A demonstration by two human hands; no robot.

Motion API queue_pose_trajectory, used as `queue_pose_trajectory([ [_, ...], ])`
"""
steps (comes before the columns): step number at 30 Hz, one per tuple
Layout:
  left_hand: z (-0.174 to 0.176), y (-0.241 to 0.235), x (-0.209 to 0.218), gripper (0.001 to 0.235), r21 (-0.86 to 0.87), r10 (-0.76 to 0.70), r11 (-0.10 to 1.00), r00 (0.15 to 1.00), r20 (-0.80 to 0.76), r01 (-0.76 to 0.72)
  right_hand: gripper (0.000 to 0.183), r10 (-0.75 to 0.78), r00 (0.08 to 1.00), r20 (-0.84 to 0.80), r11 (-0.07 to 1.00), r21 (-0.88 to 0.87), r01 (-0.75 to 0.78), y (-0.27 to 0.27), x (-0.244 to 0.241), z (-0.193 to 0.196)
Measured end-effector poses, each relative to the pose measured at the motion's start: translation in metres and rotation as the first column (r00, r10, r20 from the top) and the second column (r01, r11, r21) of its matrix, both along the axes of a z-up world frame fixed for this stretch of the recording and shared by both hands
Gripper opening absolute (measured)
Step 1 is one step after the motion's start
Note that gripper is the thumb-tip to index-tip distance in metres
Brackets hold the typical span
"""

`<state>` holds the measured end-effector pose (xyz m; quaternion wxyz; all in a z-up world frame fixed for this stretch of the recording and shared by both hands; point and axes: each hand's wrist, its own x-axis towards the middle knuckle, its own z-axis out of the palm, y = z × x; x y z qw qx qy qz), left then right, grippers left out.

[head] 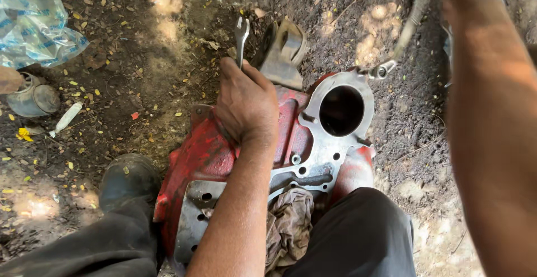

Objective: The person is working on a red engine block placed on the ground. They use a wrench to tighten bolts on the cylinder head area and wipe the surface with a cloth. The person also picks up and handles a metal ring part.

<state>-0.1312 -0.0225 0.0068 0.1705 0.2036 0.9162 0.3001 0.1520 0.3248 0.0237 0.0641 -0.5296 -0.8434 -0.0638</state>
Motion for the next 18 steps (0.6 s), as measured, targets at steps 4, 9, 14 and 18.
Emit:
queue_pose_trajectory([
  [4, -0.004, 0.000, 0.001, 0.021, -0.005, -0.002, 1.000, 0.999, -0.049, 0.001, 0.021, -0.256, 0.910, -0.327, 0.967, -0.087, 0.240, -0.068, 0.106, 0.002],
  [9, -0.009, -0.001, 0.003, 0.019, 0.041, 0.009, 0.999, 1.000, -0.002, -0.009, 0.019, -0.269, 0.914, -0.303, 0.959, -0.175, 0.224, -0.287, 0.113, 0.029],
  [14, -0.007, -0.004, 0.002, 0.020, 0.018, -0.004, 1.000, 1.000, -0.009, 0.004, 0.025, 0.058, 0.995, -0.085, 0.958, -0.277, -0.079, -0.407, 0.037, 0.096],
  [18, -0.006, -0.005, 0.003, 0.020, 0.046, 0.001, 0.999, 0.998, -0.060, 0.001, 0.040, 0.325, 0.945, 0.029, 0.837, -0.475, -0.273, -0.406, -0.038, 0.134],
])
